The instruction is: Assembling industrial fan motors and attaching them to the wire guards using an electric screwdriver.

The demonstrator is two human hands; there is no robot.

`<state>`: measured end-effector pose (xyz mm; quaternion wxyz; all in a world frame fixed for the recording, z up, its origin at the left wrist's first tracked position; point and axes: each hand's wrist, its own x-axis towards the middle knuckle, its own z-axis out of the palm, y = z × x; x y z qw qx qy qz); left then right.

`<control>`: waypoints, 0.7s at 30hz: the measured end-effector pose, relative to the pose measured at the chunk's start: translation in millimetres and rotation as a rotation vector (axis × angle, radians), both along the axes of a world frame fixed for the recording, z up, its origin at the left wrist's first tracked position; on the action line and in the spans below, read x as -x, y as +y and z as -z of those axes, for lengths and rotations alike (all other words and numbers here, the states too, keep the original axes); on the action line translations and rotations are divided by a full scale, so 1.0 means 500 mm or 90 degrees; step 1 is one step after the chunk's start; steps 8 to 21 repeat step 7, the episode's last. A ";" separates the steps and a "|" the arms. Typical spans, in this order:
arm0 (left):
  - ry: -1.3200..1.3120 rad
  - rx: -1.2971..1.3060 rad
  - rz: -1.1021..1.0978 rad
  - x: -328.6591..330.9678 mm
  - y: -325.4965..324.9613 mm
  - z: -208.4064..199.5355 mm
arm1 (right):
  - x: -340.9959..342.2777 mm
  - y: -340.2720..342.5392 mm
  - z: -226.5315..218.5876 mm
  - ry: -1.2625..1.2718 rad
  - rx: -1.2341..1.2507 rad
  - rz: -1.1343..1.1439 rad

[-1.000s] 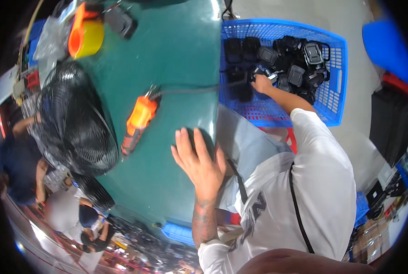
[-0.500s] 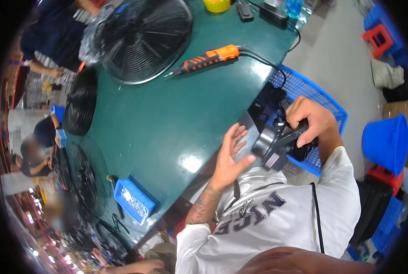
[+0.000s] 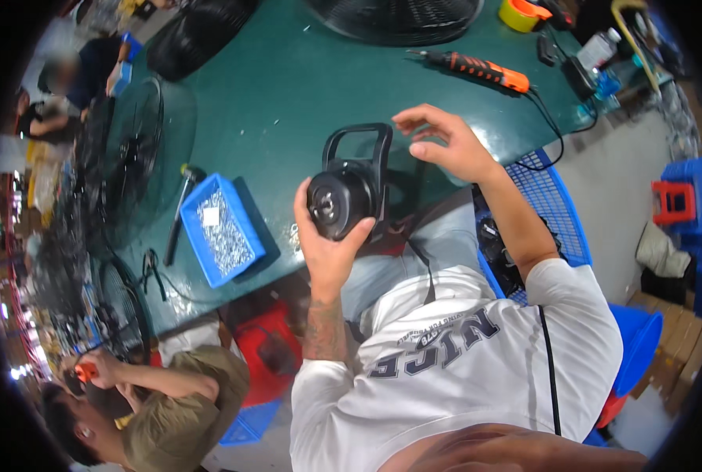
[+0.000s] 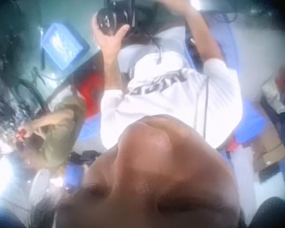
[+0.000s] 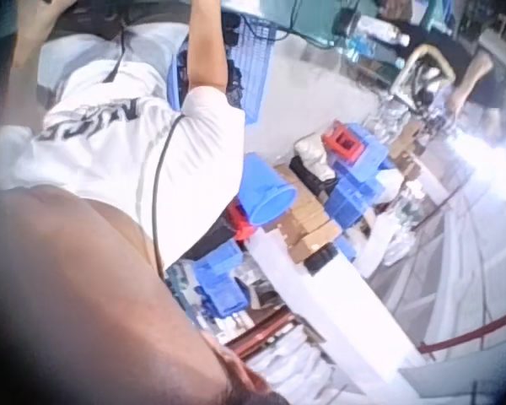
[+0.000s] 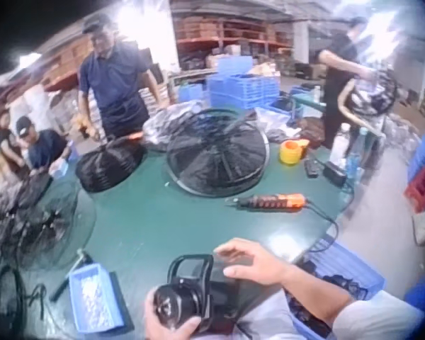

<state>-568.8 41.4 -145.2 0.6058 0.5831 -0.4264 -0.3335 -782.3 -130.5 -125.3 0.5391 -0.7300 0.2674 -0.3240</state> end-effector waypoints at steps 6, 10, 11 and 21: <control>-0.334 -0.009 -0.132 0.024 -0.013 0.037 | -0.056 0.045 0.049 0.048 0.048 -0.011; -0.316 -0.032 -0.137 0.035 -0.015 0.046 | -0.065 0.048 0.055 0.046 0.113 0.002; -0.316 -0.032 -0.137 0.035 -0.015 0.046 | -0.065 0.048 0.055 0.046 0.113 0.002; -0.316 -0.032 -0.137 0.035 -0.015 0.046 | -0.065 0.048 0.055 0.046 0.113 0.002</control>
